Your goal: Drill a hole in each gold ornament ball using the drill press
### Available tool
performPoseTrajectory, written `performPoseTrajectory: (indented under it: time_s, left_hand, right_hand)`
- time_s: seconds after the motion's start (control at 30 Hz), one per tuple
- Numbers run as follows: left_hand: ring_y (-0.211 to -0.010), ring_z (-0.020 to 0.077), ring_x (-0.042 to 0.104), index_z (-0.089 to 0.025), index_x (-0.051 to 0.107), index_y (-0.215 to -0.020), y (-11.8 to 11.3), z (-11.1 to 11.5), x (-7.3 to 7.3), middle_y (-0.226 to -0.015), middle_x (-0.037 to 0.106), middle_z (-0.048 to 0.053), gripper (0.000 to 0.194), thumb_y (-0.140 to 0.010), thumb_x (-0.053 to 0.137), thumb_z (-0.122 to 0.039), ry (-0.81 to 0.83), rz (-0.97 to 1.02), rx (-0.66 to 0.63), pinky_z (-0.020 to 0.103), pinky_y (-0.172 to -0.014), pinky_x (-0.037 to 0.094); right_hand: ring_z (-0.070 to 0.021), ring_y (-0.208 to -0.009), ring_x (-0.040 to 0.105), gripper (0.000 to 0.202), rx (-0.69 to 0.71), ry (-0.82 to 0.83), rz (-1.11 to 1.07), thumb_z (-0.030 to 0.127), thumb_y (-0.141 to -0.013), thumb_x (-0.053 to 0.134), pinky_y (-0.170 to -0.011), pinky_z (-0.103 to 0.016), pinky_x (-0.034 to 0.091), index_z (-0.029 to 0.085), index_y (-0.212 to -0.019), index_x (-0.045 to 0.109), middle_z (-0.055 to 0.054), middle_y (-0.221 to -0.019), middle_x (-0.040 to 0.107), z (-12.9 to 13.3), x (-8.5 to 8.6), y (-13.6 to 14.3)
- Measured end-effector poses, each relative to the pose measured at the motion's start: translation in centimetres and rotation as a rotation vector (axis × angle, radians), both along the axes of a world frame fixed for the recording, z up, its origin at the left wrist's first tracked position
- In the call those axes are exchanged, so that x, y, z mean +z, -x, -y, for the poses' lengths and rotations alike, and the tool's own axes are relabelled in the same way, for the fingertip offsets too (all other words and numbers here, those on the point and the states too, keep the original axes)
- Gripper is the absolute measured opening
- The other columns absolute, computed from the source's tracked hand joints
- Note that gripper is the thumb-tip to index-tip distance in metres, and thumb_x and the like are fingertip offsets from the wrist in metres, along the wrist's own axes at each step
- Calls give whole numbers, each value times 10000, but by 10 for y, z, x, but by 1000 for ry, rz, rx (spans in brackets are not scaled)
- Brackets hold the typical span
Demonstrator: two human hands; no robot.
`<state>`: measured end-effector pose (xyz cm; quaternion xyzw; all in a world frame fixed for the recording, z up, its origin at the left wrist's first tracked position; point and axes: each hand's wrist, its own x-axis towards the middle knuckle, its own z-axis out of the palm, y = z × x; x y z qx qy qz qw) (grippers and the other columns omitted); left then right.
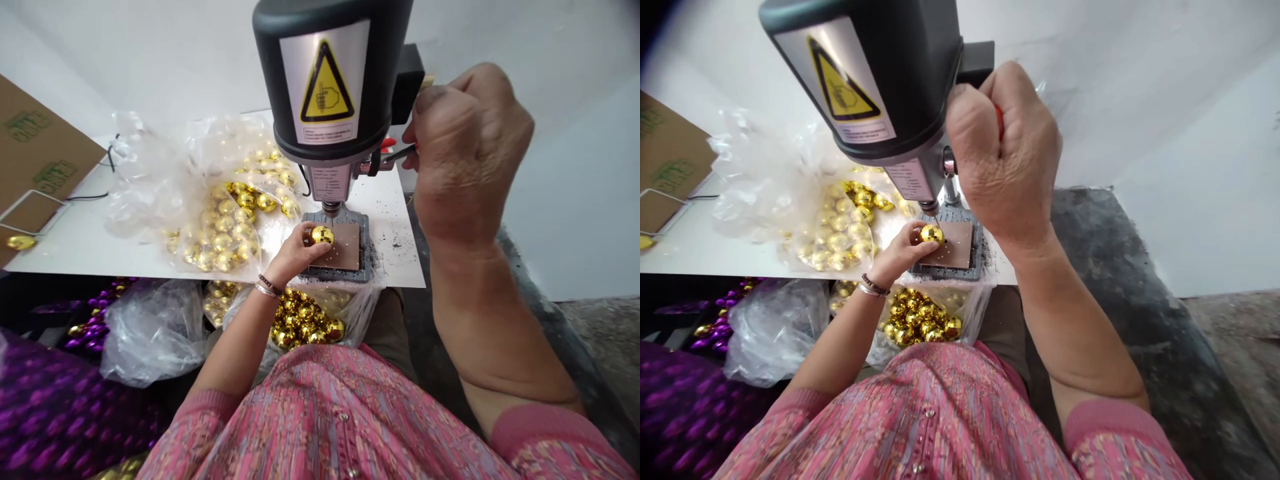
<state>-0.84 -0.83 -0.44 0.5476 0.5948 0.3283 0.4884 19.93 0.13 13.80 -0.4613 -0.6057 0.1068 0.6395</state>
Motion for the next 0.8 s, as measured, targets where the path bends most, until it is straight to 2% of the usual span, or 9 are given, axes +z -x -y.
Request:
performPoseTrajectory:
  time_s: [0.2,0.33,0.47,0.6,0.73,0.8]
  left_hand:
    - [-927,180,714,-186,711,-1221,-12,-6,5,-1074,793,37,459,-800,867,-280,-56,-233,-23,306,-857,578]
    - [-928,188,723,-180,723,-1297,-17,-10,8,-1085,805,40,551,-775,886,-257,-91,-311,-90,322,-904,600]
    - [-988,196,742,-154,702,-1405,-21,-14,7,-1185,809,68,673,-764,894,-220,-75,-265,-130,335,-965,614]
    - [-941,186,750,-140,690,-1445,-21,-16,2,-1182,821,78,727,-756,912,-209,-31,-180,-122,330,-917,629]
    - [-949,188,755,-128,699,-1441,-22,-15,-2,-1160,831,71,738,-740,919,-195,-22,-138,-107,327,-923,628]
    - [-974,191,759,-122,700,-1445,-22,-15,-4,-1167,833,72,742,-738,916,-187,-22,-122,-100,331,-956,622]
  right_hand:
    - [-30,-554,474,309,90,-33,-42,278,-1011,537,-618,-186,409,196,-745,403,62,-637,418,5,1,3]
    - [-32,-573,494,308,96,-19,-39,264,-994,553,-627,-189,430,197,-739,394,60,-642,415,7,1,3]
    - [-35,-580,493,300,122,-55,-42,323,-994,516,-642,-195,420,210,-764,361,65,-644,414,7,0,1]
    - [-49,-592,493,287,122,-47,-64,418,-949,495,-663,-219,421,218,-770,393,62,-630,458,9,-5,2]
    - [-49,-640,492,250,-11,-95,6,374,-933,556,-639,-208,410,200,-783,459,45,-679,529,17,-17,0]
    - [-33,-636,458,210,-27,-131,75,304,-922,577,-617,-182,389,186,-773,487,51,-680,516,23,-27,-3]
